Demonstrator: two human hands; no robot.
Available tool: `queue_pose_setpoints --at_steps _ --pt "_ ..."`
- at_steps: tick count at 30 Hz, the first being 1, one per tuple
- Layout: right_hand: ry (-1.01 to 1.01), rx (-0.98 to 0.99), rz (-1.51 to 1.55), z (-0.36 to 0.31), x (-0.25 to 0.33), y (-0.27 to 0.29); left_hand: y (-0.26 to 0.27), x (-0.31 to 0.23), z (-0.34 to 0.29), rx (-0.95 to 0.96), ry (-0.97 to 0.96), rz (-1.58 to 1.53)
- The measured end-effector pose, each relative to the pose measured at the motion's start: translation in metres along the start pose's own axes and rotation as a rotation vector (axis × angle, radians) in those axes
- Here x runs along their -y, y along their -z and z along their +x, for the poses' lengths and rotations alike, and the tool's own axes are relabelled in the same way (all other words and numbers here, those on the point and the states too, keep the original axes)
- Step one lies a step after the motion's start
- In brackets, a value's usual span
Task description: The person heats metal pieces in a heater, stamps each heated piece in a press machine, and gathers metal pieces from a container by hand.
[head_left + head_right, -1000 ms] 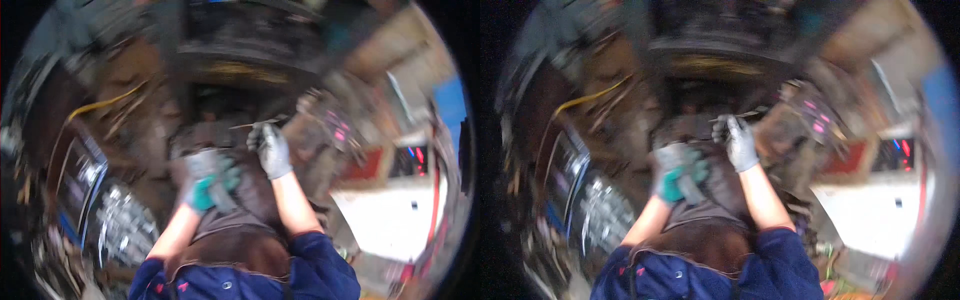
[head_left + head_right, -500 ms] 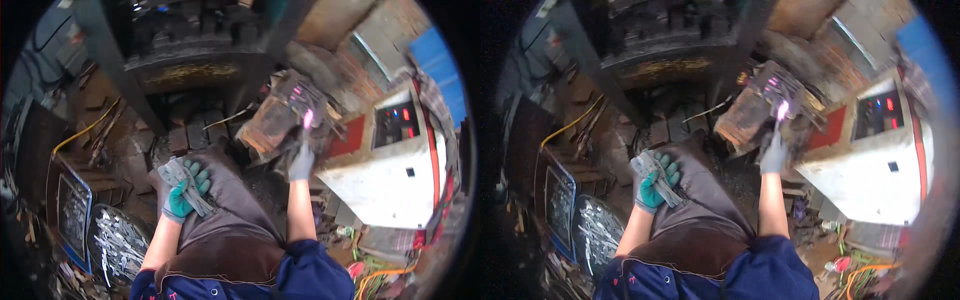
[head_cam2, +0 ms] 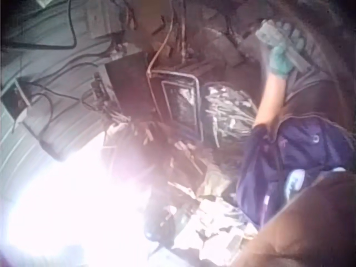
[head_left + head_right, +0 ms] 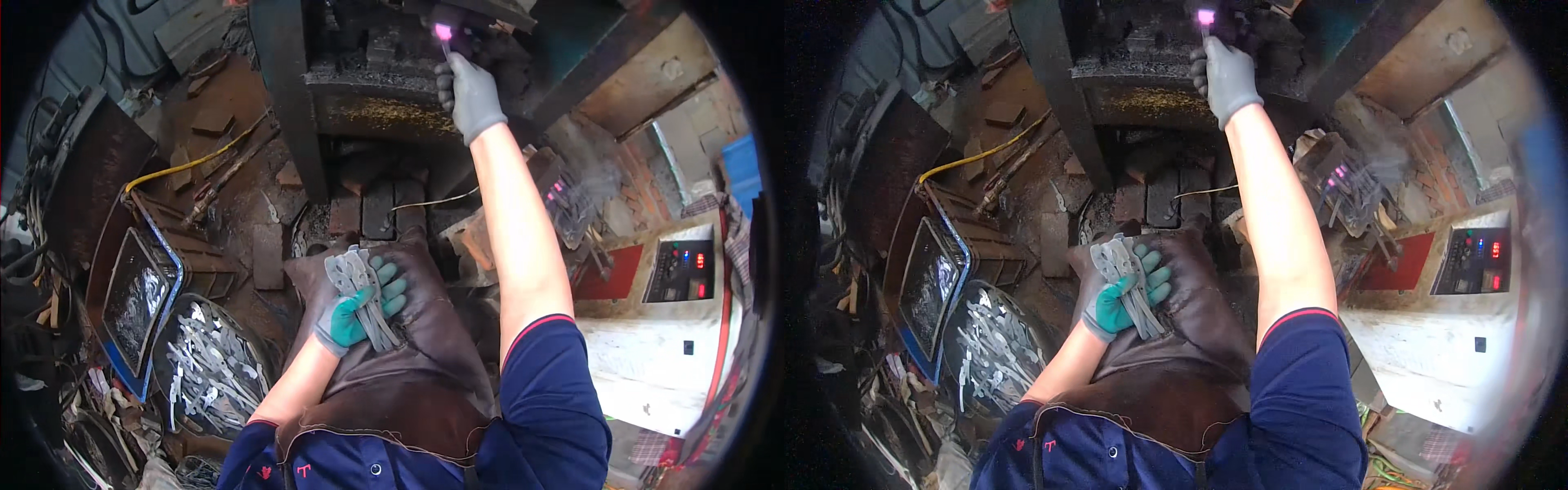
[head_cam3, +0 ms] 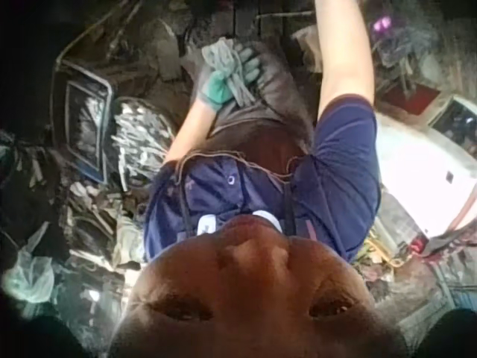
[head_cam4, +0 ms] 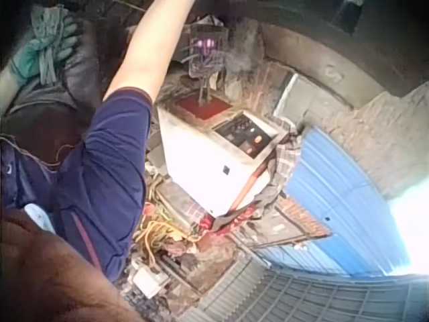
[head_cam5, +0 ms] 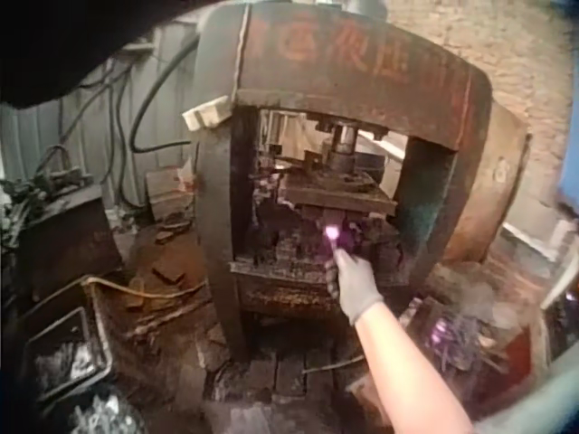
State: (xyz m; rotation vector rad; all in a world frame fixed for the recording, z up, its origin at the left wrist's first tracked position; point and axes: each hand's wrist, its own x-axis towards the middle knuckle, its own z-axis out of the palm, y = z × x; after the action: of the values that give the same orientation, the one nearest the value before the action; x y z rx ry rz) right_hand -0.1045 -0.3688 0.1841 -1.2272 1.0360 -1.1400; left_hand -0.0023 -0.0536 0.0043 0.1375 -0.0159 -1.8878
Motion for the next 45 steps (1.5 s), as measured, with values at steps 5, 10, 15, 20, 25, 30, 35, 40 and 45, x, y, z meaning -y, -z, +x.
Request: queue_pose_setpoints --at_steps 5,10,15,20,25,30,35,40,45 --pt "-0.119 0.133 0.084 0.014 0.006 -0.009 0.001 -0.002 -0.002 -0.004 -0.008 0.005" --pt "-0.159 0.212 0.230 -0.074 -0.020 0.030 -0.005 -0.005 -0.001 -0.008 -0.028 -0.037" --pt "-0.407 0.400 -0.367 -0.212 -0.083 0.064 -0.002 -0.004 0.005 0.011 -0.053 -0.092" --pt "-0.122 0.798 -0.924 -0.285 -0.089 0.049 -0.010 0.007 0.010 -0.007 -0.082 -0.046" --pt "-0.365 0.309 -0.230 -0.294 -0.109 0.080 -0.002 0.004 -0.007 -0.073 -0.077 0.078" --pt "-0.282 -0.356 0.095 -0.301 -0.118 0.175 -0.017 0.004 -0.003 -0.100 -0.080 0.127" --pt "-0.205 -0.554 0.321 -0.267 -0.140 0.239 -0.017 0.008 0.003 -0.090 -0.062 0.164" --pt "-0.164 -0.631 0.396 -0.205 -0.141 0.274 -0.018 0.010 0.007 -0.088 -0.047 0.177" --pt "-0.252 -0.561 0.384 -0.213 -0.135 0.243 -0.014 0.004 0.001 -0.126 -0.098 0.189"
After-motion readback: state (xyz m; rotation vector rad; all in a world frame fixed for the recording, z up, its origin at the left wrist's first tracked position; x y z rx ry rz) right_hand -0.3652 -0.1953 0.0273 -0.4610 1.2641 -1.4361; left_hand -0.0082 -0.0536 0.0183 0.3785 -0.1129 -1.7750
